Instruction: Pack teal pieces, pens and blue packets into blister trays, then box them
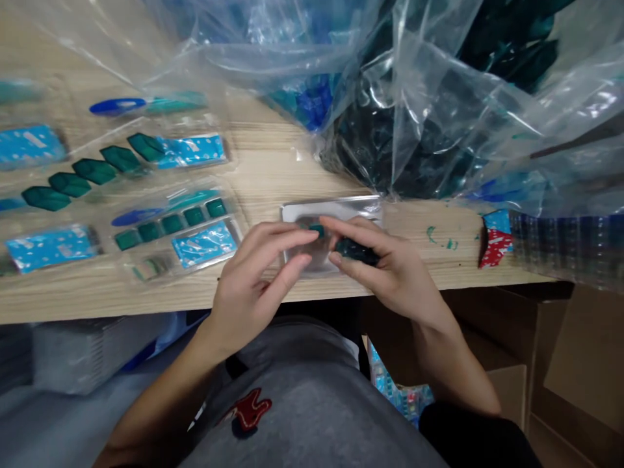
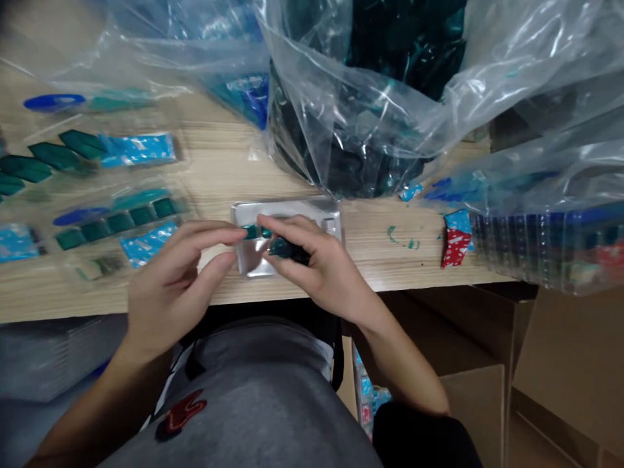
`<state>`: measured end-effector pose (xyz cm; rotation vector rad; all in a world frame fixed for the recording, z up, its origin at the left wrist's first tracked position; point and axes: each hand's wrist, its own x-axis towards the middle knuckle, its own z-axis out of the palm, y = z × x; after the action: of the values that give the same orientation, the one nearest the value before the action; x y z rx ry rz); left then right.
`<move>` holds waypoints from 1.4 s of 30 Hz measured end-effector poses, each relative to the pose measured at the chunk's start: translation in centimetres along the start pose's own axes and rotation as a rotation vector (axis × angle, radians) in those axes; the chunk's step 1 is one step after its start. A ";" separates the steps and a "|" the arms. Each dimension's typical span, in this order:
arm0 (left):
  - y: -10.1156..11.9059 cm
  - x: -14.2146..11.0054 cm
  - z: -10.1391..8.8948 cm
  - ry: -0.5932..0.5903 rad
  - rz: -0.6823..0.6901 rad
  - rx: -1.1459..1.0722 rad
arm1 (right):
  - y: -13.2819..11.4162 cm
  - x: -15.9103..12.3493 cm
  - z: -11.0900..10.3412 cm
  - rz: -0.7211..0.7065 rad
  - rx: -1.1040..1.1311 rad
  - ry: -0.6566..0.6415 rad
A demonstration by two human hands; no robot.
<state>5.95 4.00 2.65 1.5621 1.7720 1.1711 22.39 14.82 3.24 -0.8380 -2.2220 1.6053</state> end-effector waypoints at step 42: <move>1.9 0.9 0.4 -0.159 -0.077 -0.312 | -0.8 -1.9 0.9 0.043 0.543 0.153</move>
<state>7.13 4.90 4.23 1.3509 1.4544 1.1855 23.18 12.77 3.91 -0.8132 -1.5533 1.9531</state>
